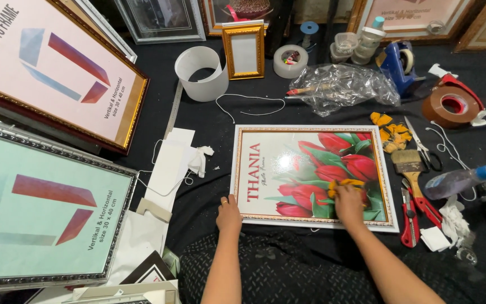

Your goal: The person wipes the glass of a picture frame using a yellow and black cloth.

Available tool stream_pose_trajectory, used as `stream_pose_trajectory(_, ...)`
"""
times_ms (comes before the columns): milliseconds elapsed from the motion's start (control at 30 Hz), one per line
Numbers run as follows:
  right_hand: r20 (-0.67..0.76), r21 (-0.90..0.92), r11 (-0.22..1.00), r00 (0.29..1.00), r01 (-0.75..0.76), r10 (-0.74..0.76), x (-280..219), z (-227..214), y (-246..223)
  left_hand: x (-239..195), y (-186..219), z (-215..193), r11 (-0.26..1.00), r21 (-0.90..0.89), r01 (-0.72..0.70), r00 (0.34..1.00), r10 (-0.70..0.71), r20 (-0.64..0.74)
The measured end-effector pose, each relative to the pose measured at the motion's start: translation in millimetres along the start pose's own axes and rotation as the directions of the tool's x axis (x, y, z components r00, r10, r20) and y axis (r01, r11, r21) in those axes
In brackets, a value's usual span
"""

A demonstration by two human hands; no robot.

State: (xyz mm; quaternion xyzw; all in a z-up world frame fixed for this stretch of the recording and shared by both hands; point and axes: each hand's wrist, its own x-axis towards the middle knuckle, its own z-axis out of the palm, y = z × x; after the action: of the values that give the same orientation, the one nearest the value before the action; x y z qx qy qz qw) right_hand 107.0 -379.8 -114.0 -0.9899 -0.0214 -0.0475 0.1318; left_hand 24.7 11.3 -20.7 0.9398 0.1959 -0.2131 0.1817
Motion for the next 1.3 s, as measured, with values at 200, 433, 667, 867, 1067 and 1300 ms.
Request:
stream_pose_trajectory(200,0.071,0.178,0.947,0.957,0.266,-0.282,-14,41,-177,-3,-3,0,0.997,0.046,0.063,0.997,-0.065,0.032)
stream_pose_trajectory(433,0.023,0.172,0.768,0.777,0.617,-0.629,-41,19,-269,-10,4,-18,0.997,0.031,0.078,0.996,-0.079,0.047)
stream_pose_trajectory(667,0.138,0.155,0.809,0.798,0.568,-0.587,-14,-22,-126,-5,0,-14,0.996,0.051,0.076,0.994,-0.08,0.08)
stream_pose_trajectory(867,0.267,-0.132,0.931,0.917,0.34,-0.297,-18,-80,33,-8,1,-20,0.994,0.072,0.076,0.993,-0.083,0.089)
stream_pose_trajectory(1067,0.195,-0.241,0.956,0.973,0.17,-0.123,-14,-19,129,1,-17,-18,0.979,0.205,-0.013,0.993,-0.011,0.117)
stream_pose_trajectory(1300,0.329,0.067,0.951,0.894,0.3,-0.305,-19,-22,-6,1,-18,-13,0.974,0.224,-0.017,0.996,-0.004,0.09)
